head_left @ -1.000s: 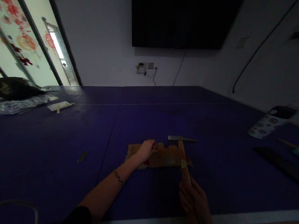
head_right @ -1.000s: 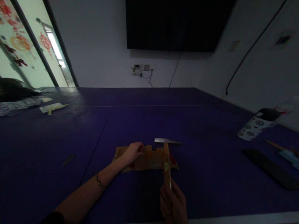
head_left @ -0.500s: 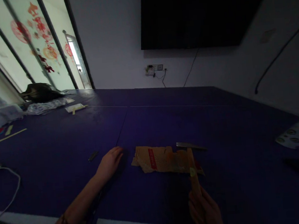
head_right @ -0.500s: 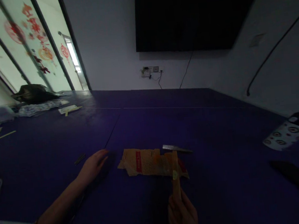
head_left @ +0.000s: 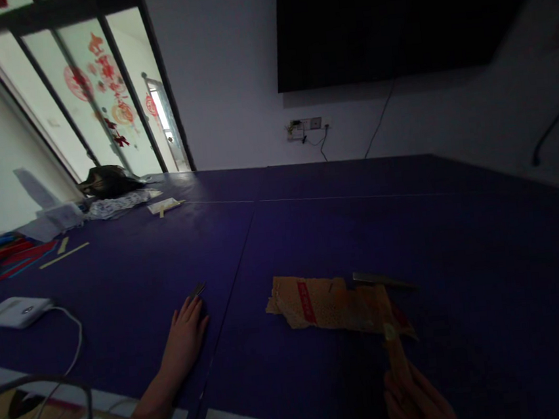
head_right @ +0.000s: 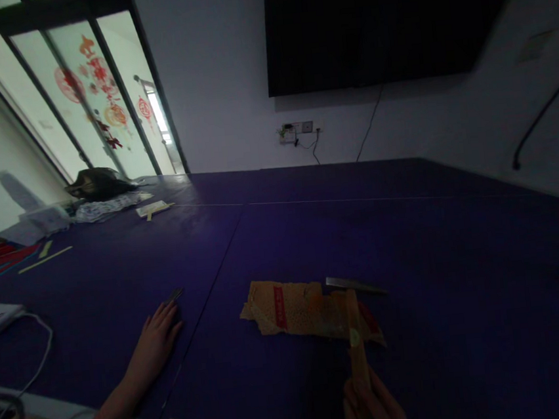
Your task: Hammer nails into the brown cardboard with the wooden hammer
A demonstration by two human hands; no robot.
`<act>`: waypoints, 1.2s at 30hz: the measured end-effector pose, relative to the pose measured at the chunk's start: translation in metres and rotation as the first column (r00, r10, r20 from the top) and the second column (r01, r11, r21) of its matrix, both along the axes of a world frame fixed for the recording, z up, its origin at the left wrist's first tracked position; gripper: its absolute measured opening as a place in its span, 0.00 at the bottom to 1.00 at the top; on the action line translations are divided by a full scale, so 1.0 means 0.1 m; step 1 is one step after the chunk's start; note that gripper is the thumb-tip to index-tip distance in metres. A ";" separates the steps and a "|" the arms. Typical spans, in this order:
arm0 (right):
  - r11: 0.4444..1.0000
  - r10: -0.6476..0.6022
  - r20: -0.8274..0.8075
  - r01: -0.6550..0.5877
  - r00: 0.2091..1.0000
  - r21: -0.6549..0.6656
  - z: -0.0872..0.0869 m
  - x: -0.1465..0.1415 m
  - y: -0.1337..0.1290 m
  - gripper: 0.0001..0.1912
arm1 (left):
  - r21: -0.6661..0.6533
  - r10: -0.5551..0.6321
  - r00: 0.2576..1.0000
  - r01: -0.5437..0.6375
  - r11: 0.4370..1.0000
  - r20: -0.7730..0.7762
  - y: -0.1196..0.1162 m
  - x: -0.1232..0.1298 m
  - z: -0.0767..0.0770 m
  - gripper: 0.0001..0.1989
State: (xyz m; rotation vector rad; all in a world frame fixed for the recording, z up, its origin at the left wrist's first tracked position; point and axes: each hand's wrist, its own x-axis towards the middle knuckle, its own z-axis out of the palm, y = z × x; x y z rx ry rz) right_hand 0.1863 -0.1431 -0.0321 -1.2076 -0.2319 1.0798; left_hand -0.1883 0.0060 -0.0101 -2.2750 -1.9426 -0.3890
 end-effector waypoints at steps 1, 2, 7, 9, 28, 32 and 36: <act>1.000 0.014 -0.019 -0.014 1.000 -0.008 -0.01 0.01 0.00 0.25 | 0.002 0.009 1.000 -0.009 1.000 -0.012 0.00 0.01 0.00 0.21; 1.000 0.025 -0.039 -0.026 0.999 -0.015 -0.01 0.02 0.01 0.26 | -0.004 0.016 1.000 -0.016 1.000 -0.023 0.00 0.02 -0.01 0.21; 0.998 0.058 -0.078 -0.058 0.995 -0.002 -0.02 0.03 0.01 0.25 | -0.037 0.015 0.998 -0.018 0.999 -0.062 -0.04 0.03 0.02 0.21; 0.997 0.078 -0.073 -0.077 0.994 0.008 -0.03 0.03 0.02 0.24 | -0.018 0.032 0.998 -0.033 0.999 -0.058 -0.06 0.05 0.03 0.22; 0.993 0.111 -0.067 -0.108 0.991 0.049 0.00 -0.03 0.03 0.26 | 0.094 -0.029 0.988 0.015 0.995 0.149 -0.03 -0.03 0.01 0.18; 0.986 0.152 -0.066 -0.146 0.986 0.085 -0.03 -0.02 0.05 0.27 | -0.005 -0.063 0.989 0.064 0.998 0.134 -0.07 0.01 0.09 0.18; 0.987 0.141 -0.076 -0.134 0.987 0.091 0.02 -0.07 0.06 0.24 | -0.050 -0.097 0.992 0.101 0.994 0.077 -0.10 0.05 0.13 0.19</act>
